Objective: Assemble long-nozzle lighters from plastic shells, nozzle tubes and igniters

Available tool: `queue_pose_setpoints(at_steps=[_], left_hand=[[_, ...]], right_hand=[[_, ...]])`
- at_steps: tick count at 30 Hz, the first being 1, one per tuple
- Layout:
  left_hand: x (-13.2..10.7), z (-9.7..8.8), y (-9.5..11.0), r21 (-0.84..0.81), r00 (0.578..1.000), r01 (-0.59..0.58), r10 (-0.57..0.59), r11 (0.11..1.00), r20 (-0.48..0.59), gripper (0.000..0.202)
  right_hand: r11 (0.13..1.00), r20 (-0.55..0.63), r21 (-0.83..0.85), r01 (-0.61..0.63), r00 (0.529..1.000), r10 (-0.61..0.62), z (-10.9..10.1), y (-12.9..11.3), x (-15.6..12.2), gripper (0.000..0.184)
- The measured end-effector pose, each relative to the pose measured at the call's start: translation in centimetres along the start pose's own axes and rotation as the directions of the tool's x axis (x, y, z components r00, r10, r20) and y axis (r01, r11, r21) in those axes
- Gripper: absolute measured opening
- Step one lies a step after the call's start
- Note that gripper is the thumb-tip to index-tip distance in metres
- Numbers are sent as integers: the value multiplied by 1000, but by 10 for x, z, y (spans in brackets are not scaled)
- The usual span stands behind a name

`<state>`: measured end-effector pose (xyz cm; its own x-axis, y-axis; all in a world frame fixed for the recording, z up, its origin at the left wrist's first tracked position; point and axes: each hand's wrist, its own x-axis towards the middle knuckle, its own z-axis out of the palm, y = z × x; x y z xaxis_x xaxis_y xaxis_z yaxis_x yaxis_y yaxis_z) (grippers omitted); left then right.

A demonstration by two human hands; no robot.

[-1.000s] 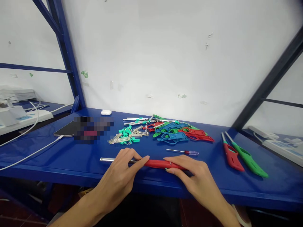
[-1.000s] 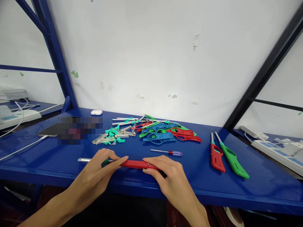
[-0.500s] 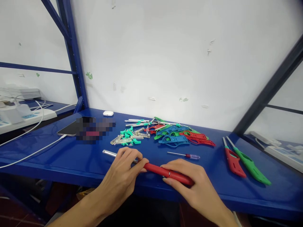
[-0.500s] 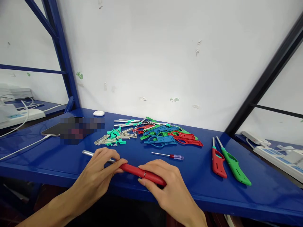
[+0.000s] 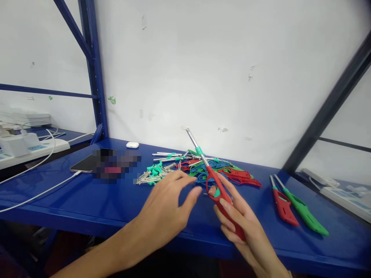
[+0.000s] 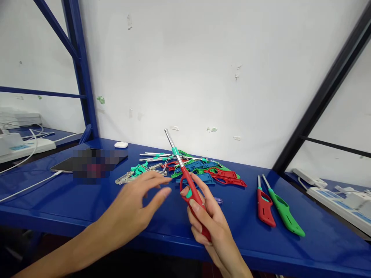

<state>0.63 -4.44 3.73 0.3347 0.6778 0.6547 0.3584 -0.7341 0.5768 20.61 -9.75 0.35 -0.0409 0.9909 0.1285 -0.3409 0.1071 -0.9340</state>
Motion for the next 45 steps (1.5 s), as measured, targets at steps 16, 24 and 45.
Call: queue_pose_setpoints(at_steps=[16, 24, 45], left_hand=[[8, 29, -13, -761, 818, 561, -357, 326, 451, 33], [9, 32, -15, -748, 827, 546, -387, 377, 408, 32], [19, 12, -20, -842, 892, 362, -411, 400, 188, 36]], right_hand=[[915, 221, 322, -242, 959, 176, -10, 5, -1, 66], [876, 226, 399, -271, 955, 192, -15, 10, 3, 62], [979, 185, 84, -183, 969, 166, 2, 6, -10, 80]])
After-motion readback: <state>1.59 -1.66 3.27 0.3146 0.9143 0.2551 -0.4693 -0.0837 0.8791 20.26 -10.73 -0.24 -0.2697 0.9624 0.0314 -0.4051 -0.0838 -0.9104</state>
